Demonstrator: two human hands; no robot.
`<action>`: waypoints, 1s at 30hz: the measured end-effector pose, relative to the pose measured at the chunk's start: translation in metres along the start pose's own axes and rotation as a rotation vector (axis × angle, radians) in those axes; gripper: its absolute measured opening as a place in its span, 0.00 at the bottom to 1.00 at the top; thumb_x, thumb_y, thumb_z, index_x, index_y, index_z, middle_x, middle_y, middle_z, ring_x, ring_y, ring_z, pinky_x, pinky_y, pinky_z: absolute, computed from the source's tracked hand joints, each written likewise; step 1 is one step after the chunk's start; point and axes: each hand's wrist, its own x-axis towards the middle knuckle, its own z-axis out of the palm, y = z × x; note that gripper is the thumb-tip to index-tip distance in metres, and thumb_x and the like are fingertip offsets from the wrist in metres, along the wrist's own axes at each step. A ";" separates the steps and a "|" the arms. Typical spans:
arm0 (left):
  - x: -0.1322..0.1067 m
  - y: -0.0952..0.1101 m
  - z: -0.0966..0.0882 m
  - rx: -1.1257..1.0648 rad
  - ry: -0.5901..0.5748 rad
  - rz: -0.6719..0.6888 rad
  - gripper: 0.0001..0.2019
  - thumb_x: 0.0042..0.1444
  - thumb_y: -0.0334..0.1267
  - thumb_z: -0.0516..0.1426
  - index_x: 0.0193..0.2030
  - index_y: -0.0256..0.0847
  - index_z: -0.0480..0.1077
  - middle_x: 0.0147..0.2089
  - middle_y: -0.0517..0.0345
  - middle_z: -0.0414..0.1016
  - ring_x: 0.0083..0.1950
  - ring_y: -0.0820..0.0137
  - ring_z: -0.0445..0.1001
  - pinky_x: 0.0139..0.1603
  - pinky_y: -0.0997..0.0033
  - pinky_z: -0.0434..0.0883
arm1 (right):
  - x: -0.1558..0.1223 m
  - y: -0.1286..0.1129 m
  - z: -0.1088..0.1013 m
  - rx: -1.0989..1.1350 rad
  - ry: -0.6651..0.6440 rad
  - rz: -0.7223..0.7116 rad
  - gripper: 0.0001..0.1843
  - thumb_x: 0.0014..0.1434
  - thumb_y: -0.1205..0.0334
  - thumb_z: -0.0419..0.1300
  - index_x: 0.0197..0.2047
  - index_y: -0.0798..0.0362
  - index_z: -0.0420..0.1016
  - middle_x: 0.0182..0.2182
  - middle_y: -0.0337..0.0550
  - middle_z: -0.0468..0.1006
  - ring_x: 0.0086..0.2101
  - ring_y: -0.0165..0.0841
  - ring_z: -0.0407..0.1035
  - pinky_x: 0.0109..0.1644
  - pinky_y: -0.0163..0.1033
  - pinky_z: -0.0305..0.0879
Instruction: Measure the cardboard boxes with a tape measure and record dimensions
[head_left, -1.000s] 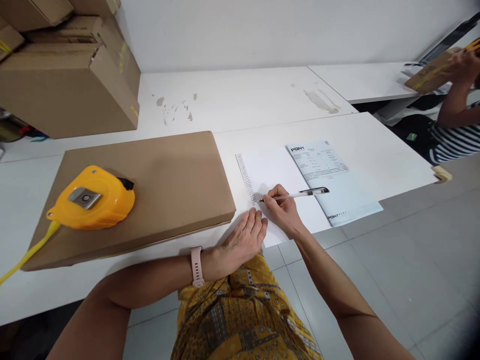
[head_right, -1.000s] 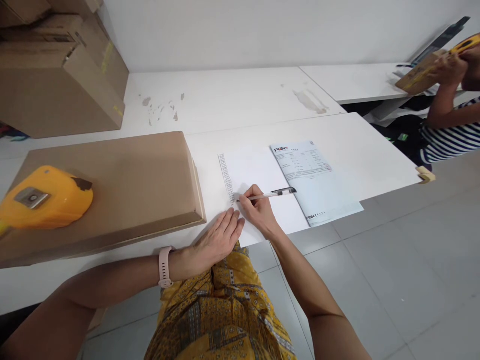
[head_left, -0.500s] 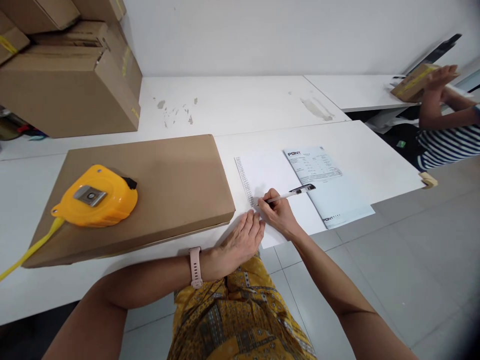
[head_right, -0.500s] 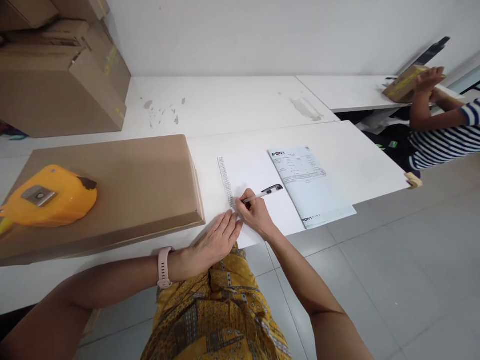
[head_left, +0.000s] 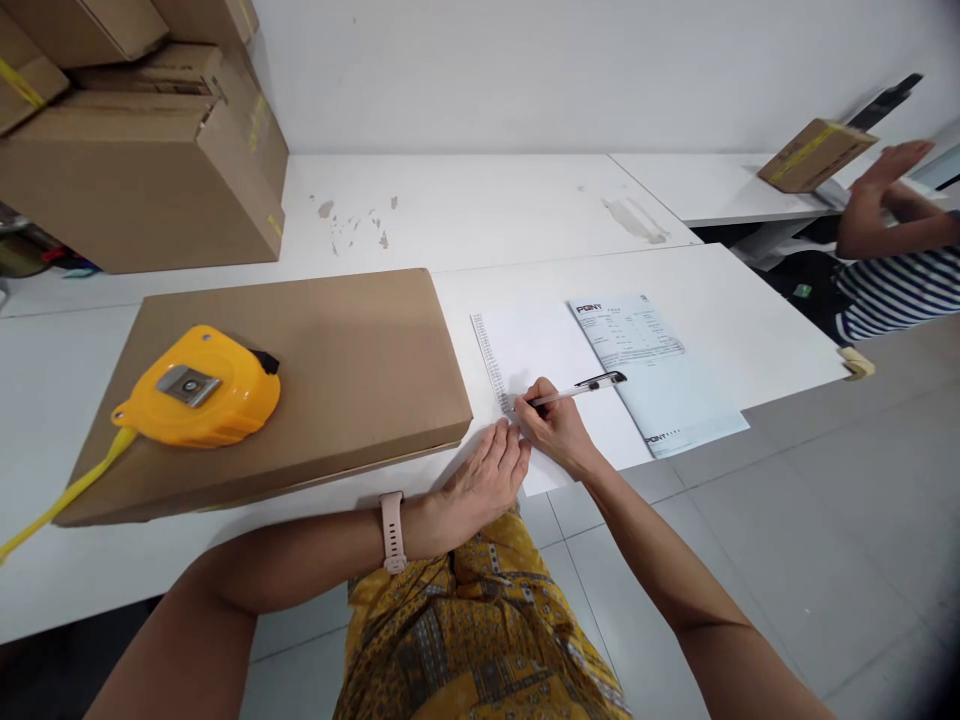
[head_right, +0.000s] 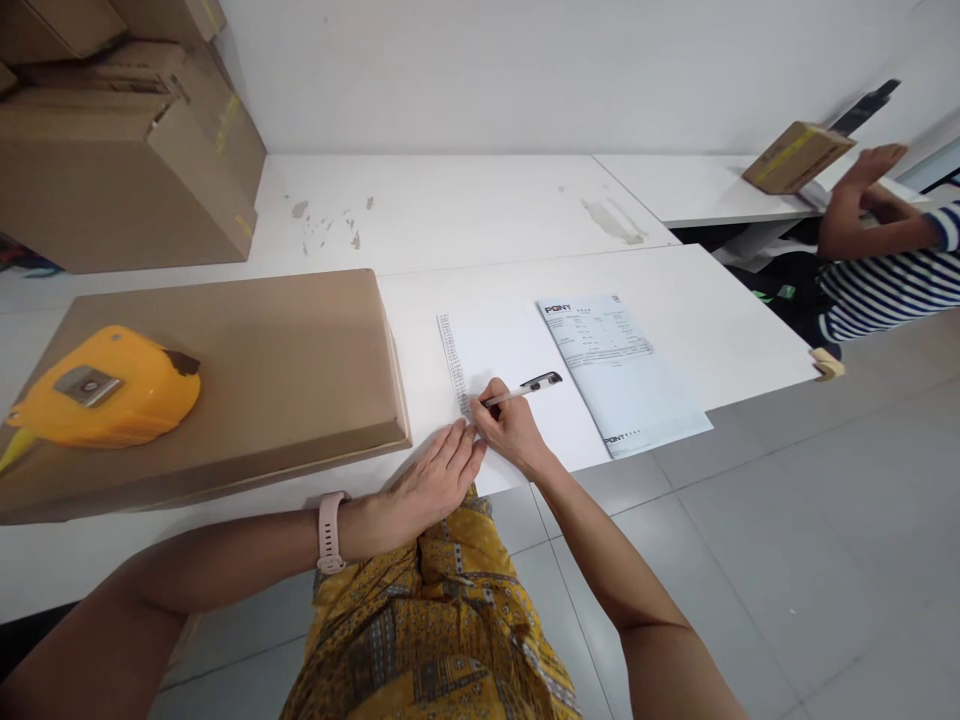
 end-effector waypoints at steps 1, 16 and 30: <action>0.000 0.000 0.001 0.004 0.001 0.002 0.22 0.69 0.27 0.47 0.66 0.20 0.65 0.65 0.29 0.71 0.68 0.50 0.70 0.69 0.52 0.67 | 0.000 0.000 0.000 -0.001 0.002 -0.002 0.13 0.63 0.53 0.58 0.31 0.48 0.62 0.19 0.30 0.58 0.22 0.28 0.52 0.26 0.36 0.50; 0.001 0.000 -0.002 -0.011 -0.008 0.000 0.22 0.69 0.27 0.47 0.66 0.20 0.66 0.65 0.30 0.71 0.68 0.49 0.70 0.69 0.52 0.68 | -0.001 -0.007 0.001 -0.027 0.039 0.013 0.12 0.62 0.56 0.58 0.30 0.48 0.60 0.19 0.30 0.57 0.22 0.28 0.52 0.26 0.37 0.50; 0.000 0.002 0.010 0.056 0.091 0.012 0.21 0.68 0.29 0.48 0.63 0.21 0.69 0.62 0.30 0.75 0.64 0.50 0.74 0.66 0.52 0.70 | 0.000 -0.001 0.000 -0.051 0.024 -0.020 0.12 0.63 0.55 0.57 0.30 0.48 0.61 0.19 0.29 0.57 0.22 0.27 0.52 0.26 0.36 0.50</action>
